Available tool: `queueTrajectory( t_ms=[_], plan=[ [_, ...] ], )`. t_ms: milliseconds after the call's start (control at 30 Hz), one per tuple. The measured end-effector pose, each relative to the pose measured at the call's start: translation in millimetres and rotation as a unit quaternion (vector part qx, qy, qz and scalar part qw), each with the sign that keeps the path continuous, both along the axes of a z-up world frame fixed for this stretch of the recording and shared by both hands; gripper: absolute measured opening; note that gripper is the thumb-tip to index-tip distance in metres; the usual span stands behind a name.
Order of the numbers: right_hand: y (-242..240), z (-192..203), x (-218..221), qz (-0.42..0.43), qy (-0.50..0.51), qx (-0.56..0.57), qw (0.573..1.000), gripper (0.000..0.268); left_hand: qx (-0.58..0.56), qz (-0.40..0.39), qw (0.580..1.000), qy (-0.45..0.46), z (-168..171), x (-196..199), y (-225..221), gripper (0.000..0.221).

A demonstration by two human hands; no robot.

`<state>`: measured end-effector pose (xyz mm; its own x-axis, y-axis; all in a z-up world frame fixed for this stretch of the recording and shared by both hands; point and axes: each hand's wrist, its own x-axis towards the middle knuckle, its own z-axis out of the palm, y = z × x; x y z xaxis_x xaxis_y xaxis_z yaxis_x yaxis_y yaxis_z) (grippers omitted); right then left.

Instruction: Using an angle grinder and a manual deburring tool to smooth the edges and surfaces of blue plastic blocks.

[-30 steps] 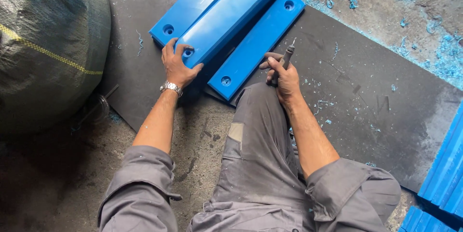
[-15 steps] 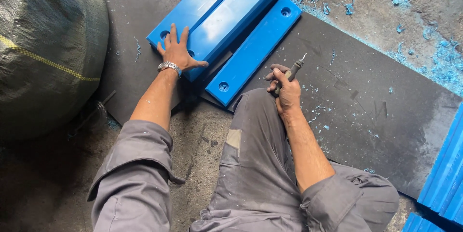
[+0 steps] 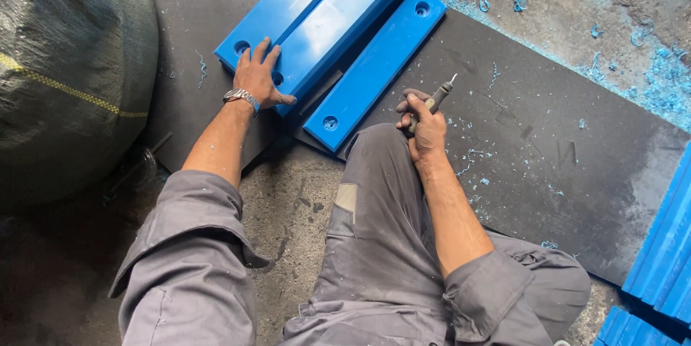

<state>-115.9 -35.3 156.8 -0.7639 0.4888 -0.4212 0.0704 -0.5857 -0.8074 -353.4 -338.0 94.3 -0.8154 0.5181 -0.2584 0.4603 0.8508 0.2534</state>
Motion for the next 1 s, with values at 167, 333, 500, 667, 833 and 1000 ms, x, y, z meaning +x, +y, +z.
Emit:
queueTrajectory(
  t_ms=[167, 333, 500, 667, 833, 1000],
  plan=[
    [9.4, -3.0, 23.6, -0.031, -0.01, -0.04, 0.999, 0.026, 0.012, -0.017, 1.0, 0.018, 0.3, 1.4, -5.7, 0.136],
    [27.4, -18.6, 81.6, -0.057, -0.083, -0.037, 0.994, 0.023, 0.019, -0.01, 0.999, 0.048, -6.8, 5.7, -3.5, 0.129],
    [51.2, -50.7, 162.9, -0.067, -0.186, -0.002, 0.98, 0.022, 0.009, 0.002, 0.999, 0.05, -8.4, 2.8, 2.9, 0.13],
    [63.1, -94.5, 223.6, -0.086, -0.243, 0.002, 0.966, 0.023, -0.022, -0.006, 0.999, 0.032, -2.0, 3.2, 6.3, 0.133],
    [55.0, -128.7, 231.9, -0.062, -0.279, -0.012, 0.958, 0.024, -0.033, -0.01, 0.999, 0.029, 2.5, 3.2, 2.1, 0.135],
    [45.4, -126.8, 222.7, 0.003, -0.332, 0.089, 0.939, 0.025, -0.029, -0.017, 0.999, 0.013, 5.8, 4.9, 3.3, 0.137]
  ],
)
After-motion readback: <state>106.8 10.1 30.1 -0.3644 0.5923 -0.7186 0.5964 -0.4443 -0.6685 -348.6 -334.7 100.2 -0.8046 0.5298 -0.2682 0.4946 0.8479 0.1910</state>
